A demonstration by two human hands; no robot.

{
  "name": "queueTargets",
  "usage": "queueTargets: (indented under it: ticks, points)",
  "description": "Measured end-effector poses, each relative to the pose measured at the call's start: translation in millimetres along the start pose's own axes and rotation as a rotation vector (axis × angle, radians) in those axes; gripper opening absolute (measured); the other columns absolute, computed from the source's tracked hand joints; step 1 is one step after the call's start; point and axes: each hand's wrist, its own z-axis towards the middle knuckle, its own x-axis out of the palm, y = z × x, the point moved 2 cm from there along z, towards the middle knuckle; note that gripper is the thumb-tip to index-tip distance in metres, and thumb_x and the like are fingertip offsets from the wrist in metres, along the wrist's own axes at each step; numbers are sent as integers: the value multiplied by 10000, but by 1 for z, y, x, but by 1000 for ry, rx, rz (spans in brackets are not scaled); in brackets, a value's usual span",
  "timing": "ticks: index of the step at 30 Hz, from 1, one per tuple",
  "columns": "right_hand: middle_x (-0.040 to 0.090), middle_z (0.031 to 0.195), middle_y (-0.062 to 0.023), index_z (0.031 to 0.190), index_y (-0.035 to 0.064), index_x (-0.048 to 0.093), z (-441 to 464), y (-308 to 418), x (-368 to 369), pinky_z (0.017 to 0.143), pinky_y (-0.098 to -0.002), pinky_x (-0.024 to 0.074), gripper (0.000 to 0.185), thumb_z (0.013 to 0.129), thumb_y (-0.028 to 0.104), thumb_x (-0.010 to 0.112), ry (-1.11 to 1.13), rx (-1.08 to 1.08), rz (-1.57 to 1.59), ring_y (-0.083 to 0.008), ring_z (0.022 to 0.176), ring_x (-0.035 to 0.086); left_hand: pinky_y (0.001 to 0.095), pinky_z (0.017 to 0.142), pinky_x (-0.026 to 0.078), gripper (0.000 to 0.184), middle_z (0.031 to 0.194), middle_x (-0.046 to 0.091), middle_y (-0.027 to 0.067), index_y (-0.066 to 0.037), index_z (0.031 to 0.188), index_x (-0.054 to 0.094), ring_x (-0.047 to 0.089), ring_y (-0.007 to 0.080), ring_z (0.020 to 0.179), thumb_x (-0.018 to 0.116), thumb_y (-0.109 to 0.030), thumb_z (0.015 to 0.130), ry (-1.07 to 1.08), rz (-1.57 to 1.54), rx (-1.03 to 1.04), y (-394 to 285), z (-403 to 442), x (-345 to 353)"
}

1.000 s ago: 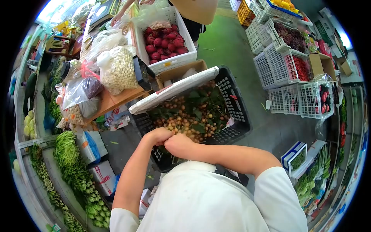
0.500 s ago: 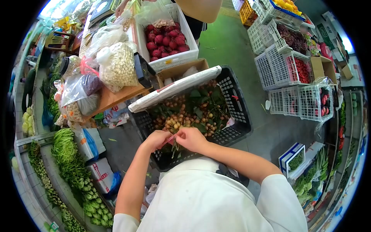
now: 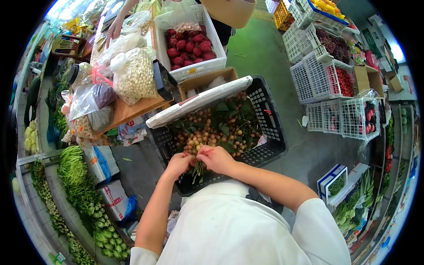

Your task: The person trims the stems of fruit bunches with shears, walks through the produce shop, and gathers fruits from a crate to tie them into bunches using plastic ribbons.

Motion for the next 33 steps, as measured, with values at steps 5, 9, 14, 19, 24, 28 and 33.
queueTargets:
  ticks: [5, 9, 14, 19, 24, 28, 33]
  points:
    - [738, 809, -130, 1005, 102, 743, 8, 1, 1, 675, -373, 565, 146, 956, 221, 674, -45, -247, -187, -311, 715, 714, 270, 508, 391, 206, 769, 668, 33, -37, 849, 692, 531, 104, 592, 629, -213, 936, -6, -145, -119, -3, -14, 8]
    - [735, 824, -140, 1002, 104, 763, 16, -5, 6, 688, -395, 565, 167, 927, 235, 690, -52, -189, -171, -350, 741, 703, 265, 536, 408, 215, 774, 678, 42, -41, 842, 695, 557, 101, 628, 627, -220, 938, -53, -162, -74, 6, -13, 12]
    - [740, 817, -142, 1009, 80, 757, 16, -5, 10, 713, -409, 575, 216, 920, 263, 685, -60, -124, -294, -337, 766, 722, 260, 523, 387, 203, 765, 656, 37, -49, 850, 680, 545, 94, 630, 630, -227, 936, -222, 178, 112, 7, -8, 8]
    - [741, 814, -150, 980, 70, 765, 18, -13, 9, 715, -406, 579, 210, 916, 257, 694, -52, -186, -290, -346, 749, 718, 247, 468, 282, 166, 701, 533, -9, -84, 812, 616, 433, 80, 563, 622, -201, 931, -41, -537, -259, 1, -11, 11]
    - [738, 775, -128, 974, 67, 784, 14, -2, 1, 665, -352, 563, 210, 914, 264, 741, -36, -227, -102, -262, 665, 710, 237, 445, 233, 145, 693, 481, -39, -119, 814, 564, 357, 62, 528, 601, -171, 943, -37, -820, -279, 7, -13, 16]
    - [725, 753, -66, 994, 68, 791, 17, -7, -2, 618, -284, 528, 227, 926, 283, 764, 166, -12, 13, -122, 610, 661, 235, 441, 233, 131, 685, 495, -39, -109, 828, 597, 361, 61, 502, 607, -164, 947, -69, -910, -288, 17, -11, 17]
    - [711, 757, -25, 994, 47, 794, 20, -1, -2, 573, -248, 514, 210, 955, 248, 749, 249, -89, 47, -73, 584, 628, 233, 445, 232, 143, 684, 480, -54, -108, 840, 603, 358, 54, 505, 590, -167, 970, -67, -933, -236, 16, -11, 21]
